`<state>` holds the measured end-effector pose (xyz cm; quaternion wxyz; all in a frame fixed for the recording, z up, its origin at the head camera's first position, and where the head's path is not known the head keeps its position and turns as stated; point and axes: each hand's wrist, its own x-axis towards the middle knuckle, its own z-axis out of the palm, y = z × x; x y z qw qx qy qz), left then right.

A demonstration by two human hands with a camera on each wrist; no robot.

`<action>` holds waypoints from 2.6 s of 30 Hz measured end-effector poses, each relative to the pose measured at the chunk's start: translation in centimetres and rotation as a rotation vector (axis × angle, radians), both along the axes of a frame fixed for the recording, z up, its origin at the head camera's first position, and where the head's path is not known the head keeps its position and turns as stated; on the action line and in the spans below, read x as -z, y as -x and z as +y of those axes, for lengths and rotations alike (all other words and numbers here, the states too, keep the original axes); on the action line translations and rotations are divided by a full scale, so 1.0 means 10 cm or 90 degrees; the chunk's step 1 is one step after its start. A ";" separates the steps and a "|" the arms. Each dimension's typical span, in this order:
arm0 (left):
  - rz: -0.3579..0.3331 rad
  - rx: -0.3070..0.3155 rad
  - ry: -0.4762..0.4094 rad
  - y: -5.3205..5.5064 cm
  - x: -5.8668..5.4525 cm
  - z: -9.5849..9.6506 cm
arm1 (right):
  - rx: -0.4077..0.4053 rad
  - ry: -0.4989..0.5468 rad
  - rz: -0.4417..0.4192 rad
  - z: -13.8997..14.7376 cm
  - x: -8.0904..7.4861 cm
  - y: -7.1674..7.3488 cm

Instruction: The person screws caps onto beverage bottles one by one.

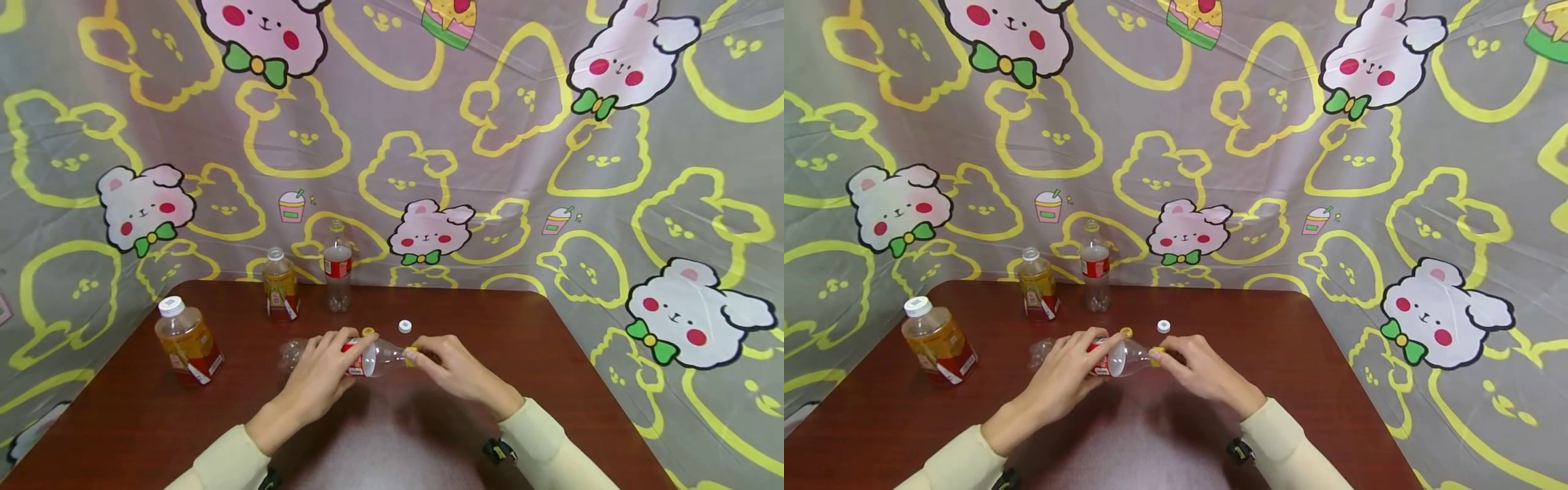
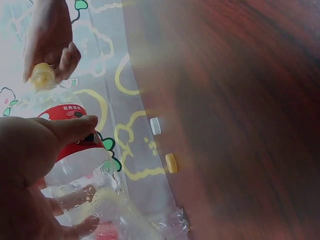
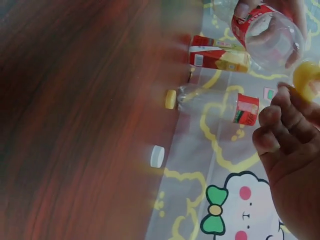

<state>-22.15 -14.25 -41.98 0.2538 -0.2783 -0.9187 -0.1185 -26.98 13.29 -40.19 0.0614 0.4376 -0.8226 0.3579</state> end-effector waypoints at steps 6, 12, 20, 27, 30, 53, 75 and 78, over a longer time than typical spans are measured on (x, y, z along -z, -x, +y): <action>-0.031 0.007 -0.017 0.01 -0.01 -0.05 | -0.022 0.021 0.027 0.02 -0.01 -0.01; -0.033 0.014 -0.013 0.01 0.00 -0.06 | -0.010 -0.055 0.135 0.01 -0.06 -0.01; -0.024 0.021 -0.016 -0.01 -0.02 -0.05 | 0.056 -0.163 0.287 -0.03 -0.02 -0.05; 0.029 0.007 -0.001 -0.01 -0.03 -0.01 | 0.082 -0.060 0.136 -0.09 0.02 -0.08; 0.042 0.005 0.002 -0.02 -0.02 -0.01 | 0.098 -0.039 0.074 -0.10 0.01 -0.10; 0.044 -0.062 -0.416 0.23 -0.29 -0.53 | 0.066 -0.005 0.012 0.17 -0.19 0.14; 0.029 -0.301 -0.655 0.48 -0.41 -1.00 | 0.116 -0.134 0.014 0.02 0.01 0.85; 0.024 -0.324 -0.675 0.59 -0.41 -1.05 | 0.142 -0.177 0.014 -0.02 0.05 0.92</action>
